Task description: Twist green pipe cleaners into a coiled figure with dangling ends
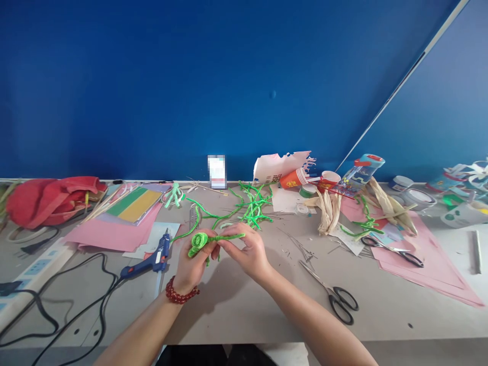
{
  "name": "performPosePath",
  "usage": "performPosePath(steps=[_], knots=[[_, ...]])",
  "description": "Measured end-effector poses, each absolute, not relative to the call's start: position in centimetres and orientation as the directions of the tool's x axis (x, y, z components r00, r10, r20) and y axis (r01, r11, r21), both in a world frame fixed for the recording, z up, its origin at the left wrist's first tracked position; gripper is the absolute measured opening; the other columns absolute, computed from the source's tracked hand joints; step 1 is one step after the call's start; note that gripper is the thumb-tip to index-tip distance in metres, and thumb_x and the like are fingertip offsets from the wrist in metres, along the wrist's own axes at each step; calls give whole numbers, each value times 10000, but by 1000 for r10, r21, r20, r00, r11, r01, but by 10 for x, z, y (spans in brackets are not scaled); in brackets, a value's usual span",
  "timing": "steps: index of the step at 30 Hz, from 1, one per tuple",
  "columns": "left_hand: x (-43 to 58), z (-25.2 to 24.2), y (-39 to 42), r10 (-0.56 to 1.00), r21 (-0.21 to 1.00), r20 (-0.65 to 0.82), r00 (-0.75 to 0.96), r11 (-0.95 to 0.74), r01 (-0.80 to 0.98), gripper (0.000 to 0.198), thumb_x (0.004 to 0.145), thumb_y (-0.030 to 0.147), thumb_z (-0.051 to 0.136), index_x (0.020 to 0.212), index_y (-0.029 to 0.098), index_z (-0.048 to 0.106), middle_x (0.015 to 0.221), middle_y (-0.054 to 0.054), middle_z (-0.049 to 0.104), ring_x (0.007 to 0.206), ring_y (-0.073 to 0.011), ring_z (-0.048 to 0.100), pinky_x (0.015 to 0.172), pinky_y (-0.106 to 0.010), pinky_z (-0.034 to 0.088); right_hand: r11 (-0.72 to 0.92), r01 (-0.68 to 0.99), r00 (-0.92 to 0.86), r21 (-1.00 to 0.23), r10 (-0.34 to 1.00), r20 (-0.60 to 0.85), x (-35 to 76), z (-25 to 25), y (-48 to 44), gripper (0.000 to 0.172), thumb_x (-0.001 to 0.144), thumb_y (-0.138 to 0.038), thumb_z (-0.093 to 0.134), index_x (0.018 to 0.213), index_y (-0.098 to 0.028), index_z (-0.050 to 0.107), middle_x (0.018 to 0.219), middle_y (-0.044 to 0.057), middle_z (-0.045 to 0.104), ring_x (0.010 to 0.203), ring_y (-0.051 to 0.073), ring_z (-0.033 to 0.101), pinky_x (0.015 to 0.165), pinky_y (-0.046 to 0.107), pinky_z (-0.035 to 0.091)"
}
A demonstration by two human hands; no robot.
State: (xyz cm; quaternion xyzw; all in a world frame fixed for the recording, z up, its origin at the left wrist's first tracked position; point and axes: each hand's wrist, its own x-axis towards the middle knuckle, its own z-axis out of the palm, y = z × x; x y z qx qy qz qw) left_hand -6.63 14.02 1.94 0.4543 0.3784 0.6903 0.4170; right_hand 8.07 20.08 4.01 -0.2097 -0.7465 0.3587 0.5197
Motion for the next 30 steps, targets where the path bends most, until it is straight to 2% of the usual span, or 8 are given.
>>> performPosePath(steps=[5, 13, 17, 21, 25, 30], knots=[[-71, 21, 140, 881, 880, 407, -243, -449, -155, 67, 865, 238, 704, 881, 174, 688, 751, -12, 645, 543, -92, 553, 492, -216, 457, 678, -80, -356, -731, 665, 656, 78, 37, 195, 56, 925, -237, 643, 874, -217, 655, 775, 25, 689, 735, 176, 641, 716, 313, 499], [-72, 28, 140, 875, 866, 438, -207, -472, -162, 40, 840, 214, 725, 871, 192, 713, 733, -4, 640, 543, -95, 543, 493, -221, 444, 510, -145, -446, -848, 731, 516, 78, 35, 191, 198, 970, -347, 570, 863, -203, 652, 793, 46, 661, 754, 182, 631, 694, 301, 499], [-72, 25, 141, 903, 898, 364, -229, -406, -172, 69, 846, 244, 724, 850, 181, 697, 689, 11, 620, 534, -89, 540, 491, -210, 430, 450, -152, -446, -880, 763, 468, 77, 32, 194, 232, 955, -389, 588, 846, -196, 655, 784, 46, 663, 731, 173, 628, 670, 288, 501], [-71, 18, 142, 927, 919, 232, -295, -308, -247, 147, 841, 303, 733, 901, 178, 684, 616, 37, 576, 521, -83, 516, 501, -202, 424, 298, -186, -487, -936, 800, 351, 75, 30, 196, 275, 869, -463, 689, 884, -189, 665, 798, 45, 686, 690, 167, 640, 621, 268, 516], [-71, 15, 142, 938, 922, 148, -313, -245, -300, 206, 814, 335, 757, 934, 183, 686, 593, 56, 538, 508, -72, 465, 494, -191, 393, 240, -190, -484, -952, 821, 304, 73, 29, 197, 274, 862, -455, 691, 825, -184, 672, 706, 22, 654, 619, 142, 611, 579, 250, 514], [-71, 12, 142, 949, 955, 121, -292, -191, -226, 223, 786, 352, 776, 919, 179, 733, 784, -18, 665, 681, -126, 580, 605, -226, 470, 264, -140, -476, -954, 827, 299, 73, 25, 197, 291, 869, -462, 667, 799, -180, 666, 680, 21, 643, 584, 135, 588, 546, 250, 501]])
